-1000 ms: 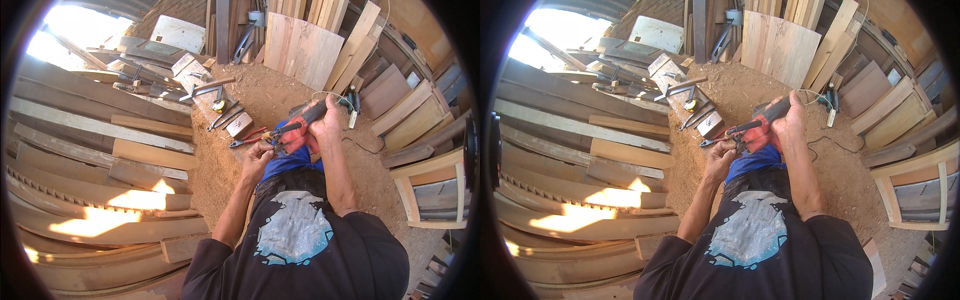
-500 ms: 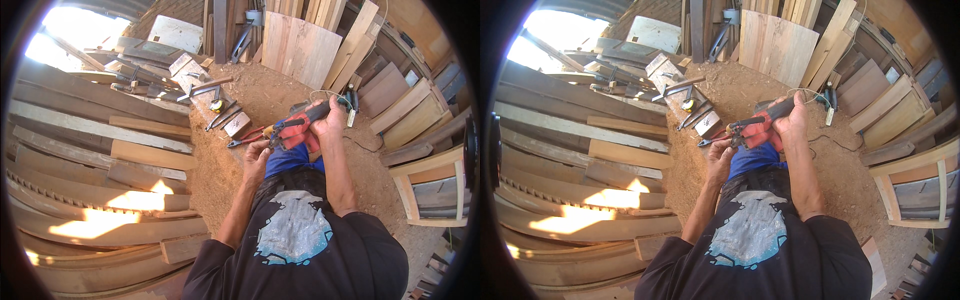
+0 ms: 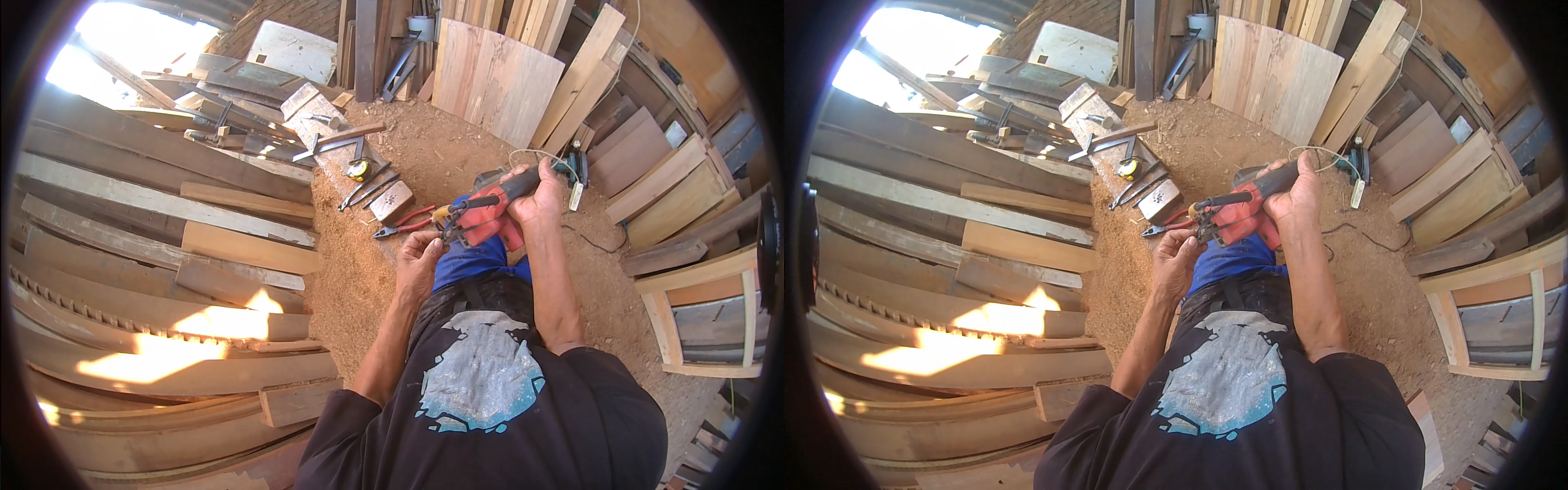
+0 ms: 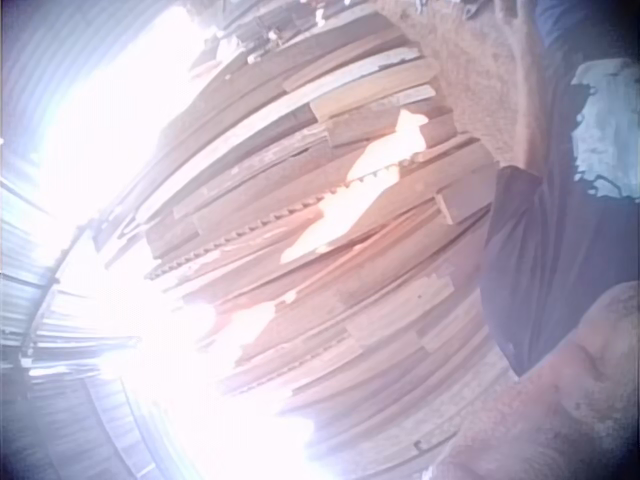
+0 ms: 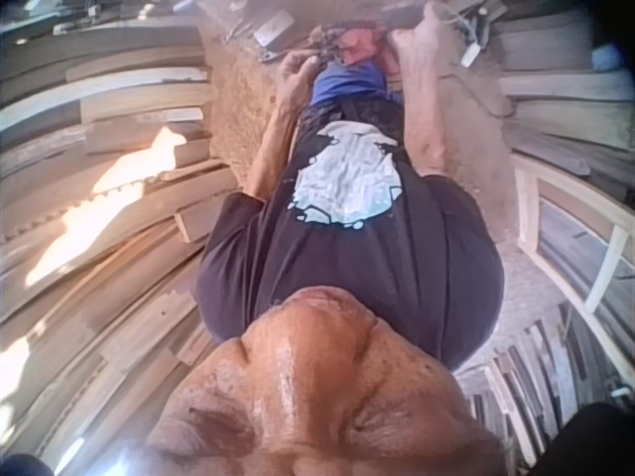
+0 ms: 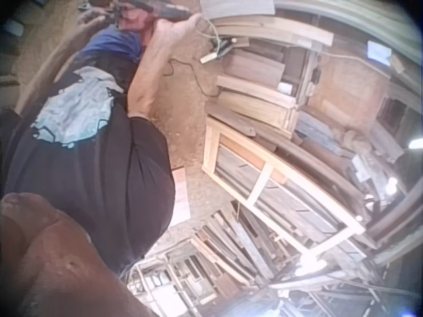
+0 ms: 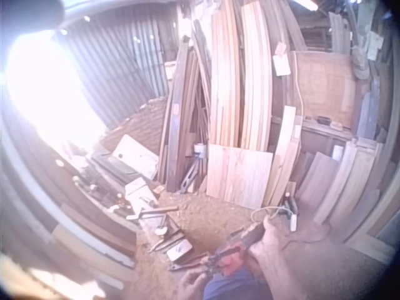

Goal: The person cleans and maintains a red hand-planer by hand and with pliers, using a metal ruler and a hammer to align parts.

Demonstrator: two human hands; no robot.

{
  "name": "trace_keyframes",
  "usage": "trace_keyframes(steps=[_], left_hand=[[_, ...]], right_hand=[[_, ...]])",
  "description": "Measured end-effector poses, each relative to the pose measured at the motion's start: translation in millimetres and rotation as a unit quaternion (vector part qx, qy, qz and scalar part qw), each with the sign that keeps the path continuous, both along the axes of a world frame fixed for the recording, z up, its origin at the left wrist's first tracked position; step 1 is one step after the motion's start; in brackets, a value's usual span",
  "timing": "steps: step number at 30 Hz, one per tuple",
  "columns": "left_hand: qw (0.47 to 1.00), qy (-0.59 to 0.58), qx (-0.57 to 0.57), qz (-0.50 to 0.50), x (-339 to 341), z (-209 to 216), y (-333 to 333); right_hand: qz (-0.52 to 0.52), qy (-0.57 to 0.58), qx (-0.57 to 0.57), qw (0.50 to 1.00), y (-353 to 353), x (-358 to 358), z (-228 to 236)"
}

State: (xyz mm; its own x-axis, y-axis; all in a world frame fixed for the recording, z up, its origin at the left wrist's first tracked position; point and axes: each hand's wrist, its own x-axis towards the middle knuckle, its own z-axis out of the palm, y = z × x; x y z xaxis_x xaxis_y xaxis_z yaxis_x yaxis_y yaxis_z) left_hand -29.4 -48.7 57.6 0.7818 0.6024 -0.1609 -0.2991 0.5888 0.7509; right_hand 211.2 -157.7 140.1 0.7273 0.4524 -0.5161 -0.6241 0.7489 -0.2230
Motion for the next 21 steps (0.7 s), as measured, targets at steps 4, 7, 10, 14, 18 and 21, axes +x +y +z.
trace_keyframes(steps=[4,7,10,14,18,21], left_hand=[[0.997,0.021,0.066,-0.020,-3.3,-7.2,5.1],[0.992,0.063,0.104,-0.034,-1.8,0.6,3.1],[0.991,0.084,0.003,-0.107,-4.2,3.6,6.1],[0.954,-0.010,-0.207,-0.218,-15.1,-21.8,2.4],[0.968,-0.012,-0.200,-0.148,-2.8,-42.5,-7.6],[0.978,0.041,-0.184,-0.093,4.4,-38.7,-13.4]], right_hand=[[-0.004,-0.020,-0.022,1.000,5.1,-10.5,14.1],[0.004,-0.010,-0.021,1.000,5.1,-8.6,13.5],[0.072,-0.037,0.010,0.997,-0.7,-4.8,1.1],[0.184,-0.093,0.029,0.978,1.4,-23.2,16.2],[0.241,-0.152,0.015,0.958,5.1,-35.0,17.0],[0.265,-0.164,0.023,0.950,13.0,-42.7,23.2]])
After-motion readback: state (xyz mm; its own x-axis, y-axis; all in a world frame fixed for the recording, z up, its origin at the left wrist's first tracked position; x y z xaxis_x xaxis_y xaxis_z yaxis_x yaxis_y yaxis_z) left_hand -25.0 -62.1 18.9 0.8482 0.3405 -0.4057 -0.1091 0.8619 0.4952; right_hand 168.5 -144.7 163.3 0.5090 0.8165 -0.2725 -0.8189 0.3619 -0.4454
